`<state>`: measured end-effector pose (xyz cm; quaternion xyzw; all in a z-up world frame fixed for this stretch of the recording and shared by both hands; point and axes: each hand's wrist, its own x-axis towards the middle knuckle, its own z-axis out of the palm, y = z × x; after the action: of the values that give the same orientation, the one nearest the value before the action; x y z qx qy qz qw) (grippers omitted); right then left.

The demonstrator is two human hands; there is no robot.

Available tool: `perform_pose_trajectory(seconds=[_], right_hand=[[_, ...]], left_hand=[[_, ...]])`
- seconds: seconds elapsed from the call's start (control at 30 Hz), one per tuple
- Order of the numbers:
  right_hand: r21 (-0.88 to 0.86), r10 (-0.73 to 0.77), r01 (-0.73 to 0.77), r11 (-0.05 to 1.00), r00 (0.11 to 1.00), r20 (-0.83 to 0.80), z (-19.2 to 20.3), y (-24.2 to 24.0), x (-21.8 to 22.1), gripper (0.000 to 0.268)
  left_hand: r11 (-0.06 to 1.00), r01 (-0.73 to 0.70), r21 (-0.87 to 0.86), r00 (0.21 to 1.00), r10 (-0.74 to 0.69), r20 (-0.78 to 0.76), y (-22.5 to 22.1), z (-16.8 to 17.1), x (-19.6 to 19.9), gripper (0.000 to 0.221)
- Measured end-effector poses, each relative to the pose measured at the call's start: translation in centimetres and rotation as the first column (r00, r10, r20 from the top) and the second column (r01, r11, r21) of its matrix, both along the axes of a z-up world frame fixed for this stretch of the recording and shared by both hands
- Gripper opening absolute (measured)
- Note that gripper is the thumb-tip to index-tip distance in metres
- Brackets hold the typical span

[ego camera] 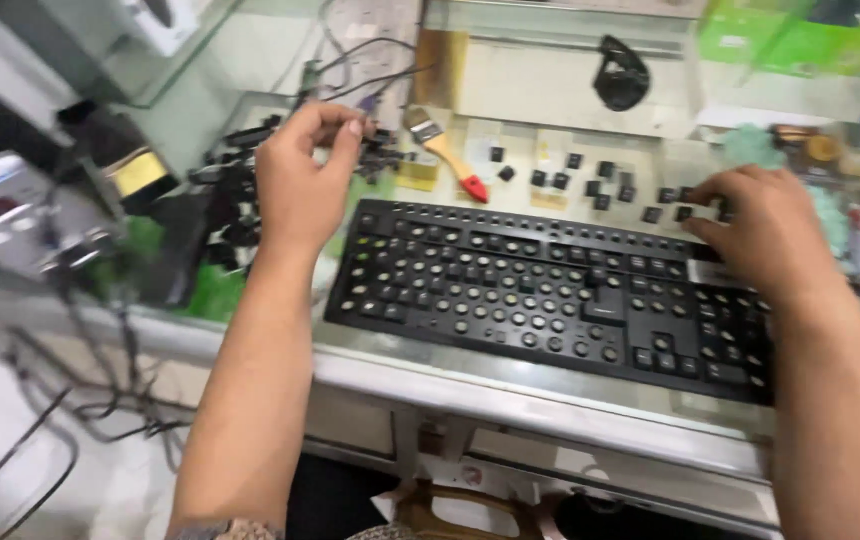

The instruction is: Assembling a computer keyboard by manually picking up individual keycaps and snapping them into the correct positions on the keyboard frame.

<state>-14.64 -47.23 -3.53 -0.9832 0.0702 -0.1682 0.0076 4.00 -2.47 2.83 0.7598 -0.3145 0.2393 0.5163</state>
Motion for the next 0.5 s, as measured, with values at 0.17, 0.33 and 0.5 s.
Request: perform_pose_trajectory(seconds=[0.17, 0.33, 0.5], right_hand=[[0.076, 0.008, -0.022, 0.997, 0.983, 0.181, -3.1, -1.4, -0.1, 0.033], [0.661, -0.090, -0.047, 0.749, 0.981, 0.172, -2.7, 1.5, 0.3, 0.035], [0.512, 0.059, -0.205, 0.834, 0.956, 0.287, -2.4, 2.3, 0.3, 0.032]], left_hand=[[0.945, -0.222, 0.239, 0.961, 0.253, -0.110, 7.2, 1.0, 4.5, 0.011], [0.571, -0.368, 0.734, 0.890, 0.444, 0.100, 9.7, 0.0, 7.3, 0.028], [0.359, -0.271, 0.893, 0.897, 0.430, 0.100, 8.5, -1.4, 8.9, 0.020]])
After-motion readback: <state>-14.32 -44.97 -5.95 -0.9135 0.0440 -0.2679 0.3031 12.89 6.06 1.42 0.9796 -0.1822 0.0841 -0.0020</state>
